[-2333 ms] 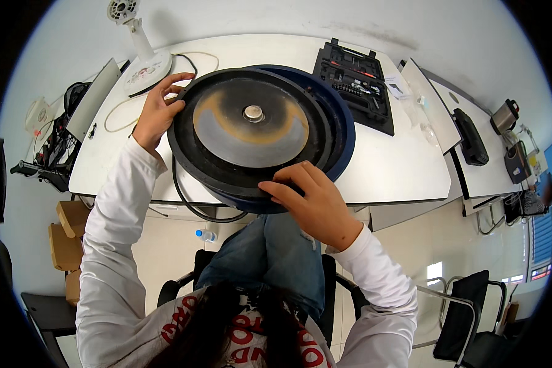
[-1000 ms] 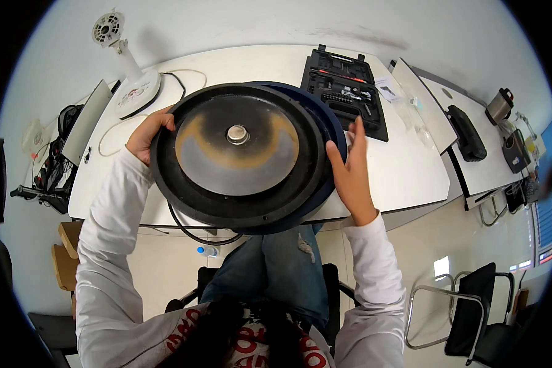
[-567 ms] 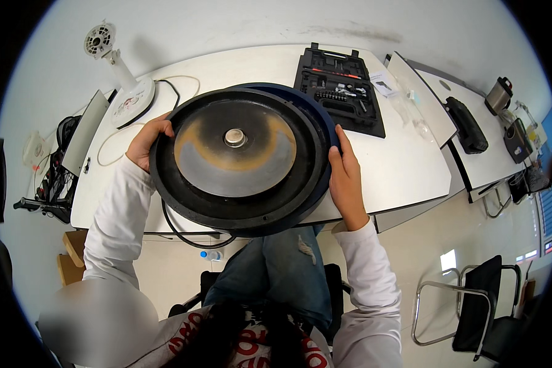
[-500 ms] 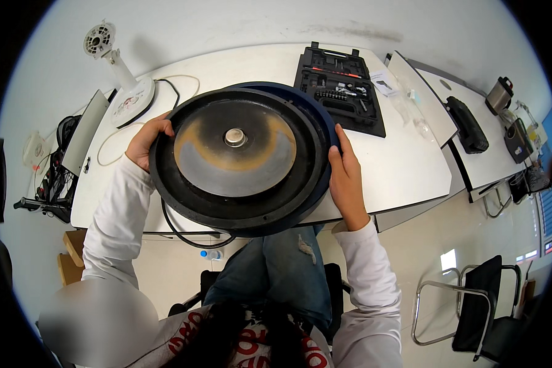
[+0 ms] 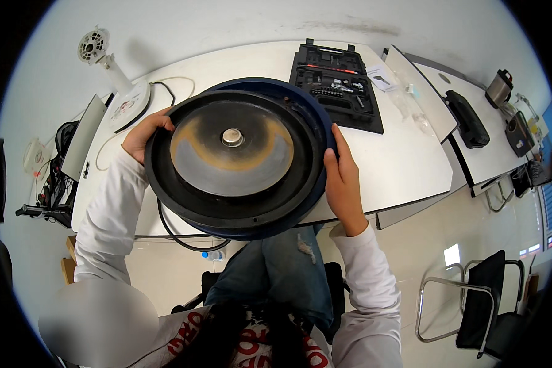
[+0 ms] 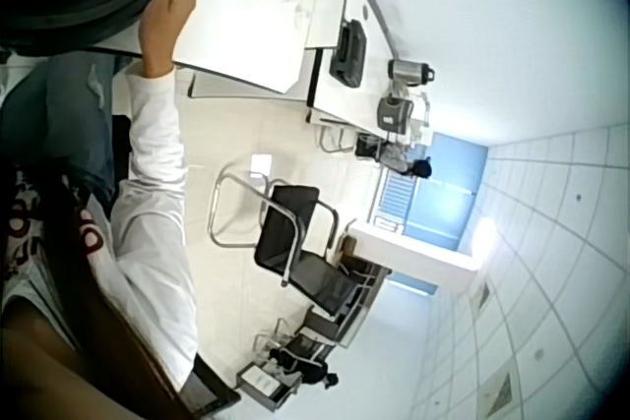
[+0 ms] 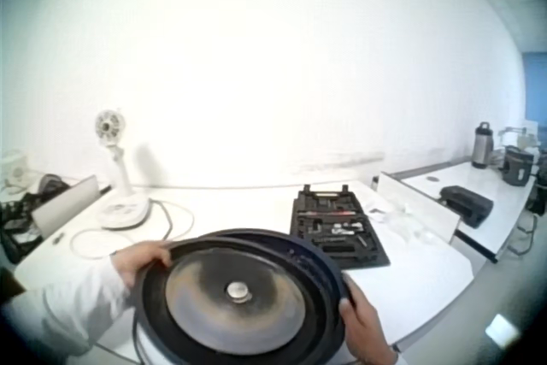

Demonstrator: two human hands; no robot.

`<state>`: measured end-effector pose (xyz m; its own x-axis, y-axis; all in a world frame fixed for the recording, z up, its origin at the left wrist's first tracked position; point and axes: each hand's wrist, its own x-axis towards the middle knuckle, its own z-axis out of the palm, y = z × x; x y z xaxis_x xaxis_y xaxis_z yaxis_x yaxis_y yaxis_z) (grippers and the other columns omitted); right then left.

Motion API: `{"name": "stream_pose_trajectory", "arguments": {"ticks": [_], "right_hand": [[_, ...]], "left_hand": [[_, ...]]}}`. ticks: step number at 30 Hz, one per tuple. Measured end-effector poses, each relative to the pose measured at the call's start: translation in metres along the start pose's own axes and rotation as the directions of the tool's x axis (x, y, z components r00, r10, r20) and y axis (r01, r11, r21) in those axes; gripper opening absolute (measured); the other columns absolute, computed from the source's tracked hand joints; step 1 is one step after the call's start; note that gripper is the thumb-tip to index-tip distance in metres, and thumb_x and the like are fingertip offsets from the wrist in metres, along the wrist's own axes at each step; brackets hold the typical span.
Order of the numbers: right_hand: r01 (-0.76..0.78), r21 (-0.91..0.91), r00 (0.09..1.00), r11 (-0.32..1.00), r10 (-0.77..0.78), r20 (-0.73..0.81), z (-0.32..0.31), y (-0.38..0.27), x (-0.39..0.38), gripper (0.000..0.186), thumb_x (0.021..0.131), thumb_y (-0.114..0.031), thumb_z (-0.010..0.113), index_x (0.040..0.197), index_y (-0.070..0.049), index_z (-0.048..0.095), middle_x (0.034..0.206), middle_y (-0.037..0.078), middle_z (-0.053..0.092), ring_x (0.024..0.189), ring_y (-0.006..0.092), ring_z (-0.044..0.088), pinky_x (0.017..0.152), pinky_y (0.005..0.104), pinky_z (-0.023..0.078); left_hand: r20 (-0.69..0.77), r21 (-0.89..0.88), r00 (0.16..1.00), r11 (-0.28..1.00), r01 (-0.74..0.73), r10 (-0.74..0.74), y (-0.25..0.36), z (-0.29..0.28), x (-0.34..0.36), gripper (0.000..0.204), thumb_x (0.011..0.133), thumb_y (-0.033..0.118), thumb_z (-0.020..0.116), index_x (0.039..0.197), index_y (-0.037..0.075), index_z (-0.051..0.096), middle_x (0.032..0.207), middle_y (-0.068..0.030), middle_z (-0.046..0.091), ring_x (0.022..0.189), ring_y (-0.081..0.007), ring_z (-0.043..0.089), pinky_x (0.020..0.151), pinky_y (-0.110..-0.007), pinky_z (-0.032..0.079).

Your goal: The person holds a large blue speaker, flips it to inspect the back, and uses a screwdriver to tighten screws around the rim. They rotate the speaker to access different screw locations and finish by placing it on the table.

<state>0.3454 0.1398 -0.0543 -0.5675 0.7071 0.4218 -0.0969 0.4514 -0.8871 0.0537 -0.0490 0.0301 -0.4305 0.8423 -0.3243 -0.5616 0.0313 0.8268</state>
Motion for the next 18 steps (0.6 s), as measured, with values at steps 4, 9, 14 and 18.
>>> {"name": "stream_pose_trajectory", "arguments": {"ticks": [4,9,14,18], "right_hand": [[0.056,-0.057,0.998,0.997,-0.057,-0.017,-0.001,0.0,-0.002,0.046,0.099,-0.015,0.04,0.139,0.006,0.036,0.14,0.02,0.044,0.13,0.0278,0.043,0.108,0.0323,0.029],[0.047,-0.039,0.999,0.998,-0.048,-0.008,-0.001,0.004,0.002,0.045,0.099,-0.014,0.04,0.138,0.007,0.036,0.14,0.02,0.044,0.13,0.0288,0.042,0.109,0.033,0.029],[0.069,-0.108,0.997,0.992,-0.071,-0.013,-0.002,0.006,0.0,0.044,0.099,-0.014,0.04,0.138,0.006,0.037,0.138,0.021,0.045,0.128,0.0298,0.044,0.108,0.0334,0.03],[0.035,-0.071,0.999,0.997,-0.036,-0.015,-0.001,0.001,0.002,0.044,0.099,-0.014,0.04,0.138,0.006,0.038,0.137,0.021,0.047,0.127,0.03,0.046,0.107,0.0332,0.032]], "left_hand": [[0.064,0.02,0.998,1.0,0.0,-0.001,0.006,0.006,0.004,0.055,0.066,-0.012,0.038,0.12,-0.003,0.048,0.096,-0.0153,0.057,0.075,-0.0218,0.063,0.067,-0.035,0.061],[0.103,-0.001,0.991,0.996,-0.089,0.088,0.0,-0.005,-0.002,0.059,0.066,-0.01,0.037,0.124,-0.002,0.046,0.097,-0.0159,0.058,0.076,-0.0222,0.063,0.067,-0.032,0.06],[0.08,-0.004,0.993,0.996,-0.089,0.089,0.0,0.001,-0.005,0.054,0.068,-0.009,0.037,0.12,-0.001,0.048,0.092,-0.0134,0.059,0.073,-0.0221,0.063,0.066,-0.032,0.06],[0.09,-0.024,0.995,0.999,-0.046,0.048,-0.001,-0.002,0.002,0.047,0.069,-0.009,0.038,0.113,-0.001,0.049,0.09,-0.0125,0.059,0.072,-0.0221,0.062,0.064,-0.033,0.06]]}}
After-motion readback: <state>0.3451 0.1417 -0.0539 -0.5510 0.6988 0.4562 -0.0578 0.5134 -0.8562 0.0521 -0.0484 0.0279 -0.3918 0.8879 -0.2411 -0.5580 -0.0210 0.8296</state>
